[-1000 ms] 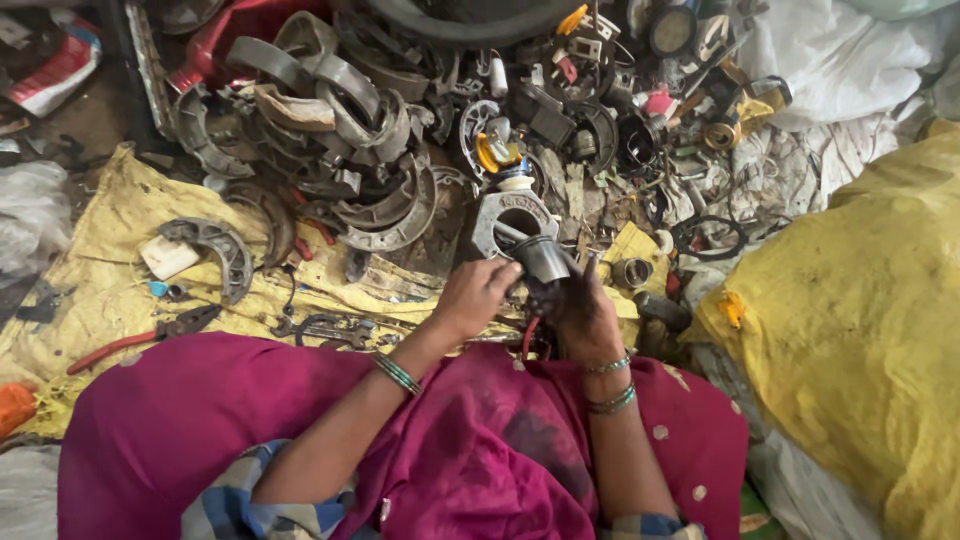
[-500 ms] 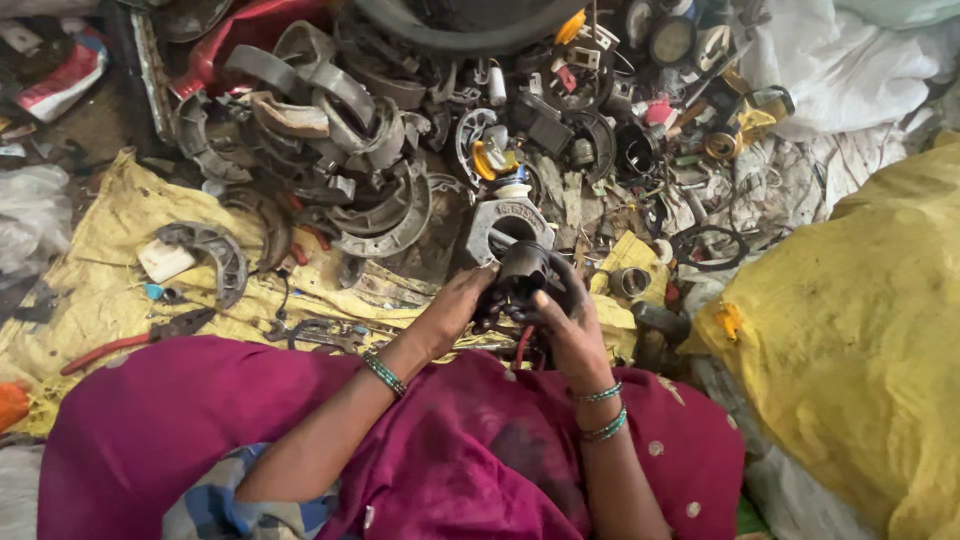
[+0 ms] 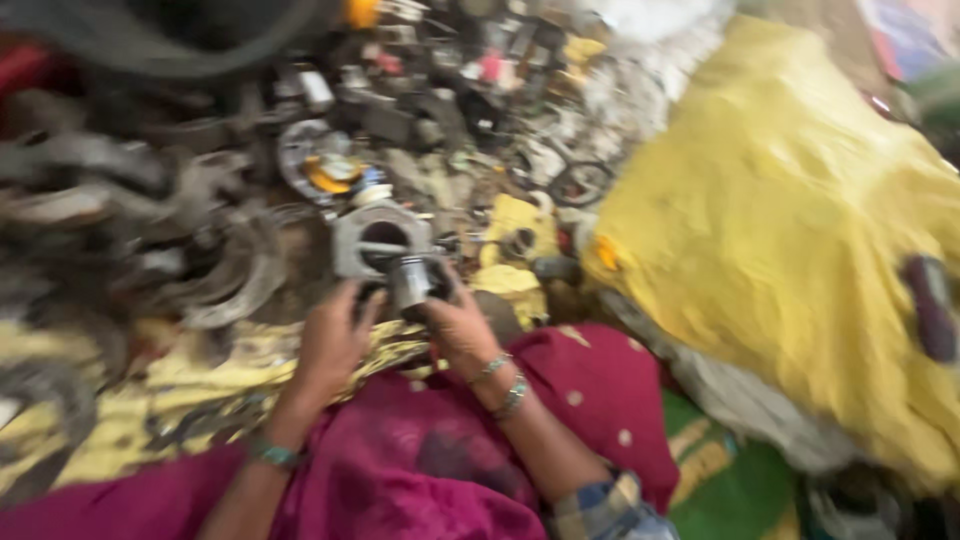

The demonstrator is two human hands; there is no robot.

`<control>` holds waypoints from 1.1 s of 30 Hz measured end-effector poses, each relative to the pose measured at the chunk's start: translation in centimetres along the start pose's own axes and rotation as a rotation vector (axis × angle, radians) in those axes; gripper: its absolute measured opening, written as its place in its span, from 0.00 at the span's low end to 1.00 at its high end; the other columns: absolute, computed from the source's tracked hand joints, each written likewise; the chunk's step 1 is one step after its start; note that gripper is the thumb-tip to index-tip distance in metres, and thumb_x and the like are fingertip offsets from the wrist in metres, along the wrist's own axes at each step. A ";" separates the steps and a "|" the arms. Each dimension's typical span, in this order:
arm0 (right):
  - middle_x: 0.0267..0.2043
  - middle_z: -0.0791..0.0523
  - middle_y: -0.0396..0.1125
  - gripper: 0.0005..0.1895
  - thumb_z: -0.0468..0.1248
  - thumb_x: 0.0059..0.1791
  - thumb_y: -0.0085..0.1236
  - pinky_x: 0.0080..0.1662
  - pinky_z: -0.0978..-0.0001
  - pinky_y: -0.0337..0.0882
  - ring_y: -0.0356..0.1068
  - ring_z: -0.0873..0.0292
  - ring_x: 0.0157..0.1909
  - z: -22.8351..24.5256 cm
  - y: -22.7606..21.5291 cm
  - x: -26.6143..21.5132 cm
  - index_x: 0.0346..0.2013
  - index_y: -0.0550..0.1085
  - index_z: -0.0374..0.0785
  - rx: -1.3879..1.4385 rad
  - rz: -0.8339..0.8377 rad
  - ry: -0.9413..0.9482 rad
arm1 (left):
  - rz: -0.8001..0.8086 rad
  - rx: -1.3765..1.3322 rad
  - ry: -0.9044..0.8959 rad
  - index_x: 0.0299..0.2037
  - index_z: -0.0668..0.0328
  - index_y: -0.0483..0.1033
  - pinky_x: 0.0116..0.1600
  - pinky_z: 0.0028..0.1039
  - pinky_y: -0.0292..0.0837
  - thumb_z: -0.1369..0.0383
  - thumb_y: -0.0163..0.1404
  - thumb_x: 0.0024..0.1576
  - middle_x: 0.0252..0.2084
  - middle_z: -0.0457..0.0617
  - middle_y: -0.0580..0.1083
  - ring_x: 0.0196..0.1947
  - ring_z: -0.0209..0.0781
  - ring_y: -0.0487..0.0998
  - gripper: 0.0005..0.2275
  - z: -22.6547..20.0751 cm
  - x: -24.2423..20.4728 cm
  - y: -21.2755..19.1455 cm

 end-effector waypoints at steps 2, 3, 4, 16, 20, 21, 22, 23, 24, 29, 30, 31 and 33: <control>0.51 0.51 0.67 0.40 0.25 0.46 0.52 0.38 0.69 0.66 0.63 0.57 0.41 0.0 0.0 -0.3 0.74 0.59 0.44 -0.099 -0.027 -0.008 | 0.030 -0.086 -0.040 0.55 0.69 0.74 0.43 0.39 0.73 0.63 0.54 0.60 0.43 0.65 0.78 0.38 0.54 0.80 0.18 0.3 0.2 -0.4; 0.50 0.51 0.67 0.40 0.25 0.47 0.53 0.36 0.69 0.62 0.59 0.57 0.38 0.0 0.1 -0.5 0.75 0.60 0.44 -0.150 -0.036 -0.004 | 0.081 -0.172 -0.079 0.56 0.68 0.74 0.46 0.37 0.74 0.63 0.53 0.62 0.44 0.60 0.79 0.40 0.49 0.80 0.18 0.6 0.2 -0.4; 0.52 0.52 0.67 0.38 0.24 0.47 0.52 0.42 0.69 0.66 0.62 0.58 0.44 0.2 0.5 -0.7 0.73 0.61 0.41 -0.087 0.027 -0.056 | 0.134 -0.255 -0.120 0.58 0.66 0.75 0.49 0.36 0.74 0.63 0.51 0.64 0.44 0.56 0.80 0.42 0.44 0.80 0.17 1.0 0.0 -0.3; 0.64 0.56 0.66 0.36 0.18 0.45 0.50 0.68 0.69 0.63 0.63 0.60 0.68 2.4 2.3 -0.8 0.69 0.64 0.38 -0.569 0.266 -0.437 | 0.151 -0.982 -0.509 0.60 0.65 0.75 0.59 0.27 0.72 0.69 0.49 0.65 0.54 0.50 0.77 0.52 0.35 0.77 0.15 3.6 -0.8 0.9; 0.58 0.55 0.66 0.37 0.20 0.45 0.50 0.60 0.67 0.68 0.66 0.59 0.60 1.5 2.0 -0.5 0.69 0.63 0.43 -0.263 0.206 -0.165 | 0.177 -0.844 -0.448 0.62 0.63 0.75 0.59 0.26 0.71 0.69 0.53 0.61 0.55 0.50 0.76 0.52 0.35 0.76 0.18 2.5 -0.8 0.6; 0.56 0.54 0.66 0.39 0.20 0.45 0.50 0.57 0.66 0.69 0.67 0.59 0.58 1.2 1.7 -0.6 0.69 0.62 0.45 -0.164 0.182 -0.081 | 0.171 -0.827 -0.385 0.62 0.63 0.74 0.60 0.26 0.70 0.70 0.54 0.59 0.56 0.50 0.76 0.53 0.35 0.75 0.20 2.1 -0.8 0.6; 0.58 0.53 0.66 0.37 0.20 0.45 0.50 0.59 0.67 0.69 0.67 0.58 0.59 1.3 1.6 -0.7 0.69 0.63 0.41 -0.157 0.207 -0.121 | 0.165 -0.810 -0.322 0.62 0.63 0.73 0.60 0.26 0.70 0.70 0.56 0.56 0.58 0.49 0.75 0.54 0.35 0.75 0.22 1.7 -0.8 0.7; 0.59 0.52 0.67 0.35 0.19 0.46 0.49 0.60 0.68 0.70 0.67 0.58 0.60 1.3 1.6 -0.9 0.69 0.65 0.36 -0.150 0.239 -0.157 | 0.163 -0.723 -0.263 0.62 0.64 0.74 0.60 0.26 0.69 0.70 0.56 0.58 0.58 0.49 0.75 0.54 0.35 0.75 0.21 1.3 -0.9 0.6; 0.61 0.51 0.67 0.33 0.19 0.47 0.48 0.62 0.68 0.70 0.67 0.57 0.62 1.4 1.6 -1.0 0.68 0.67 0.32 -0.142 0.270 -0.193 | 0.161 -0.635 -0.205 0.61 0.65 0.74 0.60 0.26 0.69 0.70 0.56 0.59 0.58 0.50 0.76 0.55 0.36 0.75 0.20 0.9 -1.0 0.5; 0.57 0.50 0.69 0.39 0.20 0.45 0.47 0.42 0.64 0.65 0.64 0.52 0.44 0.3 0.1 -1.5 0.72 0.62 0.36 -0.301 0.000 -0.030 | 0.150 -0.577 -0.159 0.60 0.67 0.75 0.60 0.27 0.68 0.71 0.57 0.59 0.59 0.51 0.76 0.55 0.36 0.73 0.19 0.4 -1.5 1.0; 0.55 0.49 0.70 0.40 0.20 0.45 0.47 0.32 0.60 0.63 0.61 0.49 0.35 -0.1 -0.4 -1.7 0.73 0.61 0.38 -0.308 -0.072 0.057 | 0.164 -0.602 -0.217 0.60 0.65 0.76 0.57 0.26 0.70 0.70 0.58 0.59 0.57 0.52 0.78 0.52 0.35 0.73 0.19 0.4 -1.7 1.3; 0.53 0.46 0.70 0.40 0.20 0.46 0.46 0.32 0.59 0.63 0.61 0.49 0.34 -0.1 -0.6 -1.7 0.75 0.61 0.39 -0.336 -0.074 0.054 | 0.141 -0.512 -0.146 0.59 0.66 0.77 0.59 0.28 0.70 0.69 0.58 0.59 0.57 0.52 0.78 0.54 0.36 0.74 0.18 0.1 -1.5 1.4; 0.48 0.41 0.70 0.41 0.19 0.48 0.45 0.31 0.56 0.64 0.60 0.48 0.31 -0.4 -0.7 -1.3 0.78 0.62 0.40 -0.389 -0.084 0.040 | 0.107 -0.484 -0.062 0.59 0.67 0.76 0.60 0.29 0.70 0.67 0.59 0.60 0.58 0.54 0.78 0.56 0.37 0.75 0.19 0.0 -1.4 1.2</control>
Point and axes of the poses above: each hand's wrist, its own x-axis towards the middle knuckle, its own y-axis out of the palm, z = x × y, the point moved 3 cm from there along x, towards the middle knuckle
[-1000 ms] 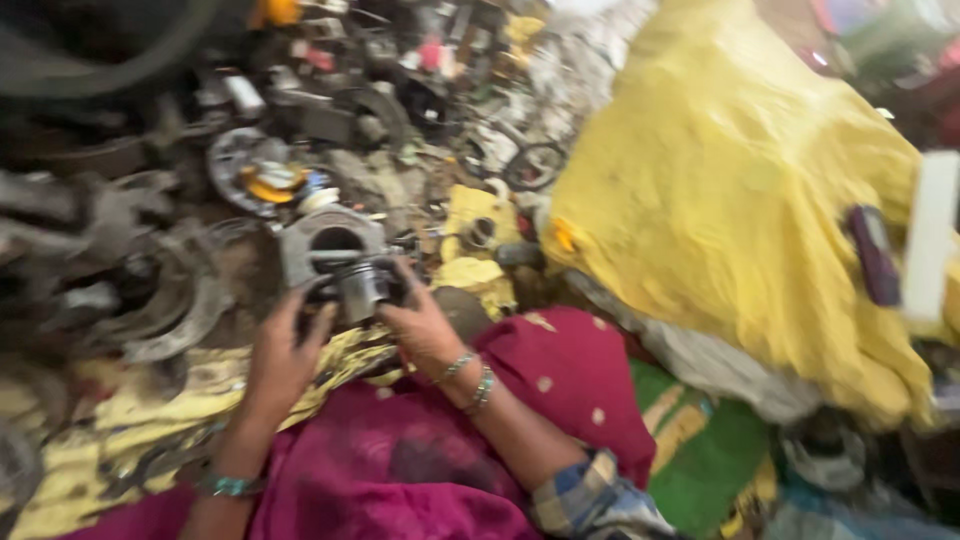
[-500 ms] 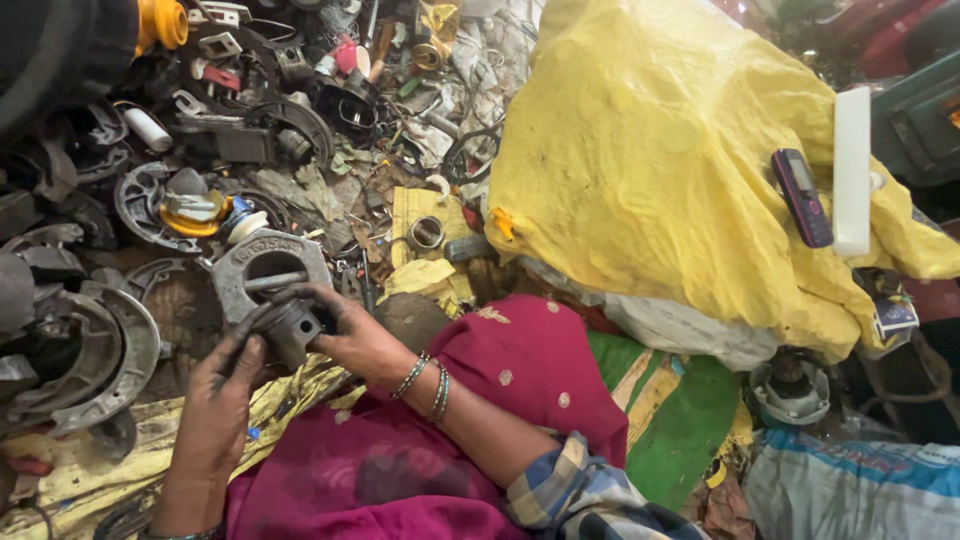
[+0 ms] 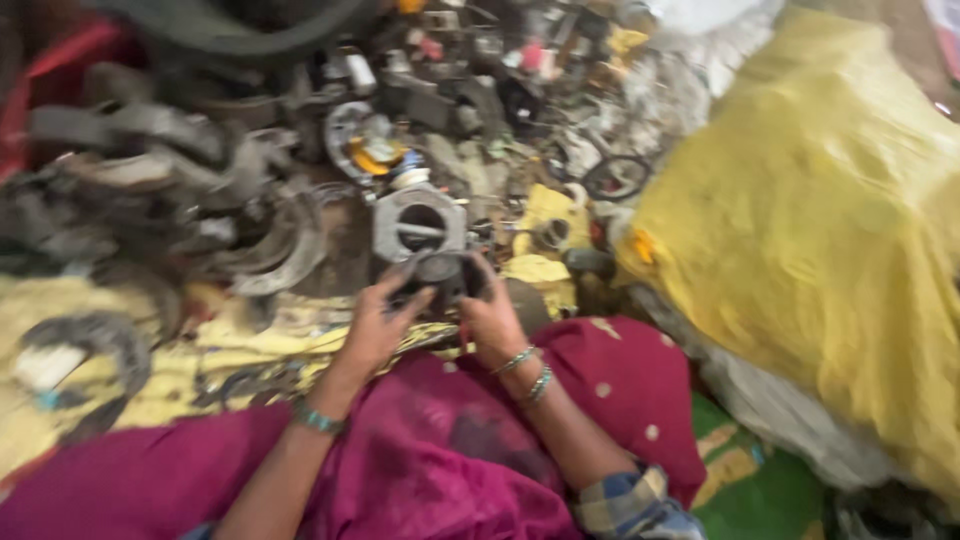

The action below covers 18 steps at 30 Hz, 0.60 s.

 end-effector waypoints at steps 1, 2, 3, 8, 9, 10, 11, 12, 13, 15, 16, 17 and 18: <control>0.50 0.44 0.70 0.39 0.19 0.47 0.46 0.38 0.62 0.68 0.65 0.53 0.38 0.0 0.5 0.3 0.74 0.62 0.36 0.104 0.072 -0.057 | -0.007 -0.064 0.025 0.61 0.67 0.75 0.60 0.29 0.70 0.66 0.58 0.59 0.58 0.54 0.78 0.56 0.37 0.75 0.20 -0.1 0.1 -0.1; 0.53 0.48 0.70 0.36 0.18 0.46 0.48 0.45 0.67 0.73 0.70 0.59 0.44 0.3 0.7 0.7 0.71 0.63 0.33 0.208 0.135 -0.118 | -0.006 -0.132 0.062 0.62 0.67 0.73 0.60 0.29 0.70 0.66 0.58 0.59 0.58 0.55 0.78 0.56 0.36 0.75 0.22 -0.4 0.5 -0.1; 0.55 0.52 0.70 0.33 0.18 0.45 0.49 0.52 0.73 0.78 0.75 0.64 0.51 0.6 0.8 1.1 0.67 0.63 0.29 0.313 0.200 -0.177 | 0.007 -0.057 0.002 0.62 0.67 0.73 0.59 0.29 0.71 0.64 0.58 0.59 0.57 0.55 0.78 0.54 0.36 0.76 0.22 -0.3 0.9 -0.3; 0.52 0.52 0.71 0.33 0.22 0.47 0.50 0.44 0.69 0.76 0.73 0.60 0.45 0.7 0.9 0.8 0.68 0.64 0.33 0.246 0.274 -0.072 | 0.166 0.024 0.032 0.59 0.66 0.74 0.54 0.31 0.74 0.66 0.59 0.56 0.50 0.58 0.80 0.48 0.42 0.80 0.21 -0.6 0.8 -2.1; 0.51 0.52 0.71 0.32 0.23 0.48 0.52 0.44 0.68 0.75 0.72 0.59 0.45 1.0 1.0 0.5 0.69 0.64 0.33 0.266 0.310 -0.040 | 0.166 0.103 0.021 0.55 0.65 0.76 0.53 0.32 0.75 0.68 0.59 0.55 0.47 0.59 0.81 0.47 0.45 0.81 0.19 -0.7 0.7 -2.5; 0.52 0.51 0.71 0.32 0.23 0.49 0.52 0.45 0.69 0.75 0.72 0.59 0.46 1.4 1.1 0.0 0.69 0.63 0.33 0.212 0.337 -0.044 | 0.168 0.180 0.010 0.52 0.65 0.78 0.51 0.33 0.75 0.70 0.59 0.53 0.45 0.60 0.81 0.46 0.48 0.83 0.17 -0.8 0.7 -2.8; 0.52 0.51 0.71 0.31 0.24 0.50 0.52 0.47 0.69 0.75 0.73 0.59 0.48 1.8 1.1 -0.5 0.69 0.63 0.32 0.158 0.364 -0.048 | 0.169 0.257 -0.002 0.48 0.64 0.80 0.50 0.35 0.76 0.71 0.60 0.51 0.42 0.61 0.81 0.45 0.51 0.84 0.15 -0.9 0.6 -3.0; 0.53 0.51 0.71 0.31 0.24 0.51 0.52 0.48 0.70 0.75 0.73 0.59 0.49 2.2 1.3 -1.0 0.70 0.62 0.31 0.105 0.389 -0.052 | 0.131 0.273 0.034 0.48 0.64 0.81 0.49 0.36 0.76 0.73 0.59 0.50 0.42 0.62 0.81 0.45 0.53 0.83 0.15 -1.2 0.4 -3.3; 0.53 0.51 0.70 0.32 0.24 0.50 0.52 0.49 0.69 0.75 0.73 0.59 0.50 2.7 1.4 -1.5 0.71 0.61 0.31 0.140 0.416 -0.029 | 0.093 0.290 0.069 0.47 0.64 0.81 0.49 0.38 0.76 0.75 0.57 0.48 0.42 0.63 0.80 0.46 0.56 0.82 0.15 -1.5 0.2 -3.5; 0.54 0.49 0.70 0.35 0.25 0.50 0.52 0.52 0.68 0.74 0.73 0.57 0.52 3.3 1.8 -2.5 0.73 0.58 0.32 0.213 0.468 0.020 | 0.059 0.290 0.103 0.47 0.64 0.81 0.48 0.39 0.76 0.77 0.56 0.47 0.42 0.64 0.79 0.46 0.59 0.81 0.16 -2.0 -0.2 -3.7; 0.55 0.50 0.70 0.36 0.26 0.49 0.51 0.53 0.68 0.73 0.73 0.57 0.53 3.6 2.0 -2.9 0.73 0.56 0.34 0.255 0.470 0.017 | 0.064 0.271 0.104 0.48 0.63 0.81 0.48 0.39 0.76 0.78 0.55 0.46 0.41 0.63 0.79 0.46 0.58 0.82 0.17 -2.1 -0.2 -3.7; 0.57 0.51 0.69 0.37 0.27 0.49 0.50 0.55 0.67 0.73 0.73 0.56 0.54 3.8 2.1 -3.2 0.73 0.55 0.37 0.296 0.473 0.015 | 0.068 0.253 0.106 0.48 0.63 0.80 0.48 0.40 0.76 0.78 0.55 0.46 0.41 0.63 0.79 0.46 0.58 0.82 0.17 -2.2 -0.1 -3.7; 0.58 0.52 0.69 0.37 0.29 0.48 0.50 0.57 0.66 0.73 0.73 0.56 0.55 3.9 2.3 -3.4 0.73 0.53 0.39 0.337 0.472 0.014 | 0.050 0.265 0.098 0.48 0.62 0.80 0.48 0.41 0.76 0.77 0.56 0.46 0.40 0.64 0.79 0.45 0.59 0.81 0.18 -2.2 0.0 -3.7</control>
Point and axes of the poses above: each hand's wrist, its own x-axis towards the middle knuckle, its own y-axis out of the palm, z = x × y, the point moved 3 cm from there along x, towards the middle knuckle
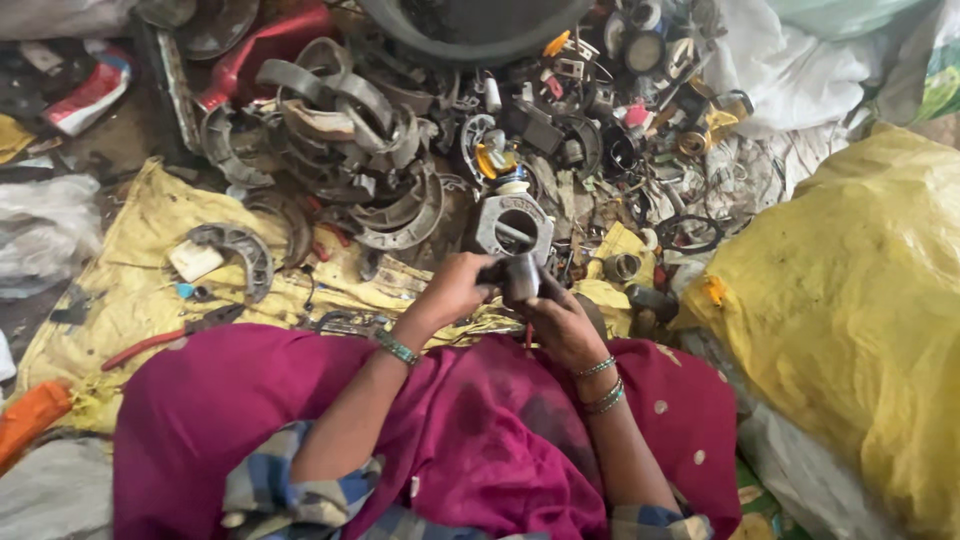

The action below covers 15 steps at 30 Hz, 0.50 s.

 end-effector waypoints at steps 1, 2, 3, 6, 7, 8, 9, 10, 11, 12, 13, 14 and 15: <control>0.58 0.51 0.69 0.37 0.30 0.48 0.50 0.57 0.63 0.74 0.74 0.54 0.55 -0.2 0.2 0.1 0.72 0.54 0.40 0.056 0.027 -0.014 | -0.016 0.013 -0.010 0.49 0.62 0.80 0.47 0.41 0.75 0.77 0.57 0.45 0.40 0.64 0.79 0.44 0.60 0.81 0.18 0.2 0.1 0.1; 0.58 0.50 0.69 0.36 0.31 0.48 0.50 0.57 0.61 0.74 0.74 0.53 0.54 -0.5 0.3 0.2 0.71 0.54 0.41 0.111 0.051 -0.025 | -0.032 0.024 -0.022 0.49 0.61 0.80 0.46 0.42 0.75 0.76 0.59 0.45 0.39 0.64 0.78 0.44 0.62 0.80 0.19 0.4 0.2 0.3; 0.57 0.49 0.69 0.35 0.33 0.47 0.50 0.57 0.59 0.74 0.74 0.51 0.54 -0.9 0.2 0.4 0.70 0.54 0.41 0.167 0.076 -0.037 | -0.036 0.041 -0.014 0.48 0.61 0.80 0.47 0.43 0.75 0.76 0.58 0.45 0.39 0.64 0.78 0.43 0.62 0.80 0.18 0.7 0.3 0.6; 0.54 0.48 0.71 0.32 0.46 0.55 0.48 0.50 0.62 0.74 0.74 0.51 0.48 -2.6 -1.2 1.4 0.73 0.57 0.40 0.013 -0.071 -0.031 | -0.041 0.076 0.009 0.43 0.63 0.81 0.47 0.44 0.75 0.78 0.58 0.44 0.38 0.65 0.78 0.43 0.63 0.80 0.15 1.7 0.2 1.8; 0.53 0.42 0.70 0.31 0.46 0.57 0.49 0.46 0.56 0.69 0.69 0.48 0.43 -3.0 -2.0 1.7 0.74 0.59 0.40 -0.218 -0.213 0.007 | -0.041 0.081 0.018 0.40 0.65 0.81 0.47 0.45 0.75 0.77 0.58 0.44 0.37 0.65 0.78 0.43 0.63 0.79 0.13 1.9 0.4 2.1; 0.52 0.36 0.70 0.31 0.47 0.59 0.50 0.42 0.51 0.64 0.63 0.45 0.38 -3.4 -2.6 2.0 0.75 0.62 0.40 -0.447 -0.355 0.047 | -0.038 0.086 0.026 0.38 0.67 0.81 0.47 0.45 0.75 0.77 0.58 0.44 0.37 0.65 0.78 0.44 0.64 0.79 0.10 2.2 0.3 2.4; 0.51 0.30 0.70 0.30 0.48 0.61 0.51 0.39 0.45 0.58 0.58 0.42 0.34 -3.5 -3.0 2.1 0.76 0.65 0.40 -0.677 -0.495 0.088 | -0.013 0.152 0.022 0.38 0.66 0.81 0.47 0.46 0.75 0.78 0.58 0.46 0.37 0.65 0.78 0.44 0.64 0.79 0.09 2.5 0.3 2.7; 0.51 0.36 0.72 0.29 0.49 0.59 0.52 0.41 0.51 0.64 0.64 0.46 0.38 -3.2 -2.8 2.6 0.72 0.67 0.39 -0.779 -0.484 -0.022 | 0.011 0.220 0.022 0.37 0.65 0.81 0.47 0.47 0.75 0.78 0.57 0.47 0.37 0.64 0.78 0.44 0.64 0.80 0.09 2.7 0.4 2.7; 0.52 0.42 0.73 0.28 0.49 0.57 0.53 0.44 0.56 0.70 0.69 0.50 0.42 -2.7 -2.4 3.1 0.68 0.68 0.37 -0.878 -0.471 -0.133 | 0.035 0.287 0.022 0.37 0.64 0.81 0.48 0.48 0.75 0.79 0.56 0.48 0.38 0.64 0.79 0.44 0.63 0.80 0.08 2.9 0.6 2.4; 0.52 0.47 0.75 0.28 0.50 0.55 0.54 0.46 0.61 0.75 0.74 0.54 0.46 -2.0 -1.8 3.5 0.64 0.70 0.36 -0.976 -0.458 -0.243 | -0.008 0.371 -0.024 0.40 0.65 0.80 0.46 0.48 0.75 0.78 0.56 0.50 0.38 0.63 0.78 0.43 0.64 0.80 0.08 3.0 0.7 1.9; 0.52 0.47 0.75 0.27 0.50 0.55 0.53 0.47 0.62 0.75 0.75 0.54 0.46 -1.3 -1.5 3.6 0.64 0.70 0.37 -1.034 -0.537 -0.258 | -0.050 0.455 -0.070 0.43 0.65 0.78 0.44 0.48 0.76 0.77 0.57 0.52 0.38 0.63 0.78 0.41 0.64 0.81 0.09 3.1 0.9 1.1; 0.52 0.47 0.75 0.27 0.50 0.55 0.53 0.47 0.63 0.75 0.75 0.55 0.47 -0.2 -1.3 3.6 0.65 0.70 0.39 -1.092 -0.618 -0.271 | -0.092 0.539 -0.117 0.45 0.65 0.77 0.42 0.49 0.76 0.75 0.57 0.55 0.38 0.63 0.78 0.40 0.64 0.81 0.09 3.2 1.1 0.1; 0.52 0.47 0.74 0.27 0.49 0.55 0.53 0.48 0.64 0.74 0.76 0.55 0.47 0.7 -1.0 3.5 0.65 0.70 0.40 -1.149 -0.698 -0.283 | -0.141 0.522 -0.131 0.45 0.65 0.77 0.43 0.48 0.76 0.73 0.58 0.54 0.38 0.62 0.78 0.40 0.63 0.81 0.11 3.1 1.3 -0.8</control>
Point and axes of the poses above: each hand's wrist, its own x-axis towards the middle knuckle, its own y-axis out of the palm, z = x × y, the point moved 3 cm from there along x, towards the middle knuckle
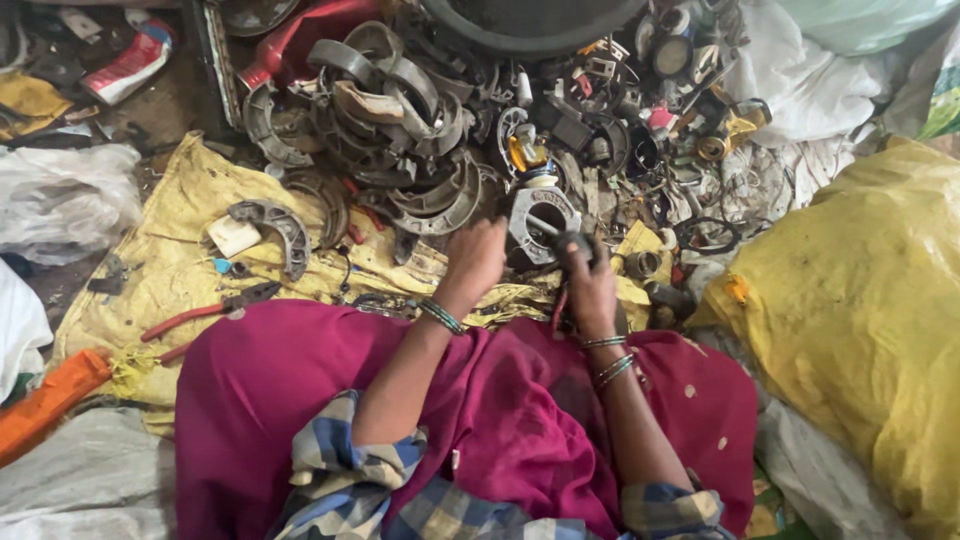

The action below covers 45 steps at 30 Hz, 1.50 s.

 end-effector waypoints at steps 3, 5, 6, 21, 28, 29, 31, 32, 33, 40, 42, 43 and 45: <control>0.52 0.48 0.75 0.28 0.50 0.54 0.52 0.47 0.64 0.75 0.77 0.54 0.47 1.6 -1.9 0.6 0.67 0.68 0.44 0.007 -0.146 -0.125 | -0.110 -0.042 -0.056 0.46 0.64 0.76 0.44 0.46 0.76 0.68 0.61 0.53 0.40 0.62 0.78 0.41 0.62 0.80 0.14 0.6 0.8 -2.6; 0.52 0.46 0.75 0.28 0.50 0.56 0.53 0.49 0.61 0.75 0.77 0.51 0.48 2.0 -2.1 0.5 0.69 0.66 0.43 -0.033 -0.269 -0.289 | -0.166 -0.054 -0.059 0.48 0.65 0.76 0.43 0.46 0.76 0.68 0.61 0.52 0.42 0.63 0.77 0.40 0.62 0.80 0.16 0.6 1.1 -3.7; 0.52 0.46 0.75 0.28 0.50 0.57 0.53 0.50 0.59 0.74 0.78 0.49 0.48 2.0 -1.7 0.3 0.70 0.65 0.43 -0.053 -0.329 -0.373 | -0.157 -0.056 -0.061 0.48 0.66 0.75 0.43 0.46 0.76 0.67 0.61 0.52 0.43 0.63 0.77 0.40 0.61 0.80 0.17 0.4 1.1 -4.0; 0.35 0.45 0.75 0.33 0.57 0.52 0.55 0.37 0.52 0.73 0.75 0.46 0.33 2.8 -1.3 0.6 0.68 0.66 0.45 -0.137 -0.459 -0.522 | -0.037 -0.001 -0.111 0.47 0.62 0.74 0.42 0.45 0.77 0.64 0.62 0.53 0.50 0.63 0.73 0.41 0.62 0.80 0.17 -0.4 0.9 -4.4; 0.32 0.46 0.75 0.30 0.57 0.52 0.53 0.35 0.56 0.73 0.75 0.47 0.32 3.8 0.1 0.2 0.69 0.67 0.57 -0.592 -0.088 -0.139 | -0.181 0.013 -0.031 0.47 0.60 0.76 0.43 0.48 0.76 0.64 0.64 0.49 0.47 0.64 0.73 0.42 0.64 0.79 0.18 -0.3 1.0 -4.1; 0.31 0.46 0.75 0.29 0.56 0.57 0.50 0.36 0.56 0.73 0.75 0.47 0.32 3.7 -1.5 0.6 0.73 0.65 0.60 -0.675 -0.119 -0.067 | -0.135 0.012 -0.057 0.47 0.60 0.75 0.43 0.47 0.76 0.63 0.64 0.50 0.47 0.65 0.73 0.41 0.64 0.79 0.18 0.0 0.4 -3.7; 0.40 0.50 0.77 0.29 0.53 0.56 0.53 0.37 0.61 0.75 0.78 0.53 0.36 4.4 -4.4 1.4 0.69 0.65 0.48 -0.234 -0.268 -0.372 | -0.078 0.003 -0.109 0.49 0.60 0.75 0.42 0.48 0.76 0.63 0.63 0.52 0.49 0.65 0.72 0.40 0.64 0.80 0.17 0.4 0.3 -3.3; 0.44 0.49 0.77 0.27 0.52 0.58 0.53 0.40 0.61 0.76 0.78 0.53 0.39 4.5 -4.8 1.7 0.70 0.65 0.47 -0.203 -0.352 -0.464 | -0.060 -0.003 -0.131 0.49 0.60 0.75 0.41 0.48 0.76 0.63 0.62 0.53 0.50 0.65 0.72 0.40 0.63 0.80 0.17 0.4 0.8 -3.4; 0.48 0.48 0.76 0.26 0.52 0.60 0.53 0.43 0.60 0.77 0.78 0.53 0.43 4.5 -4.7 1.8 0.70 0.64 0.46 -0.170 -0.431 -0.557 | -0.053 -0.002 -0.121 0.49 0.61 0.75 0.41 0.47 0.76 0.64 0.62 0.53 0.50 0.65 0.72 0.40 0.63 0.80 0.17 0.3 1.1 -3.4; 0.25 0.47 0.72 0.33 0.60 0.51 0.52 0.30 0.49 0.73 0.75 0.45 0.28 1.9 2.2 1.2 0.69 0.66 0.54 -0.681 -0.042 -0.191 | -0.151 0.049 -0.031 0.52 0.61 0.76 0.38 0.47 0.76 0.67 0.63 0.48 0.53 0.68 0.71 0.41 0.64 0.80 0.21 -1.1 2.0 -4.6; 0.27 0.48 0.72 0.31 0.60 0.54 0.50 0.32 0.48 0.73 0.74 0.45 0.29 2.1 -0.5 1.2 0.69 0.66 0.58 -0.708 -0.170 -0.218 | -0.092 0.028 -0.075 0.52 0.61 0.76 0.39 0.48 0.76 0.66 0.63 0.48 0.53 0.68 0.71 0.41 0.65 0.80 0.21 -0.6 0.9 -4.1; 0.29 0.49 0.74 0.28 0.60 0.56 0.51 0.34 0.48 0.73 0.74 0.45 0.30 2.5 -2.4 1.6 0.68 0.67 0.58 -0.780 -0.279 -0.265 | -0.064 0.034 -0.091 0.51 0.61 0.76 0.41 0.47 0.77 0.67 0.61 0.52 0.53 0.66 0.71 0.40 0.64 0.81 0.17 -0.3 0.2 -3.9; 0.38 0.47 0.75 0.32 0.59 0.57 0.50 0.33 0.58 0.75 0.74 0.54 0.33 3.0 -5.5 2.5 0.72 0.64 0.50 -0.342 -0.342 -0.346 | -0.049 0.033 -0.108 0.50 0.62 0.75 0.42 0.47 0.77 0.67 0.60 0.55 0.53 0.65 0.72 0.40 0.62 0.81 0.15 -0.1 0.2 -3.7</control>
Point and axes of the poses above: each hand's wrist, its own x-axis towards the middle knuckle, its own y-axis out of the palm, z = x × y, the point moved 3 cm from there along x, towards the middle knuckle
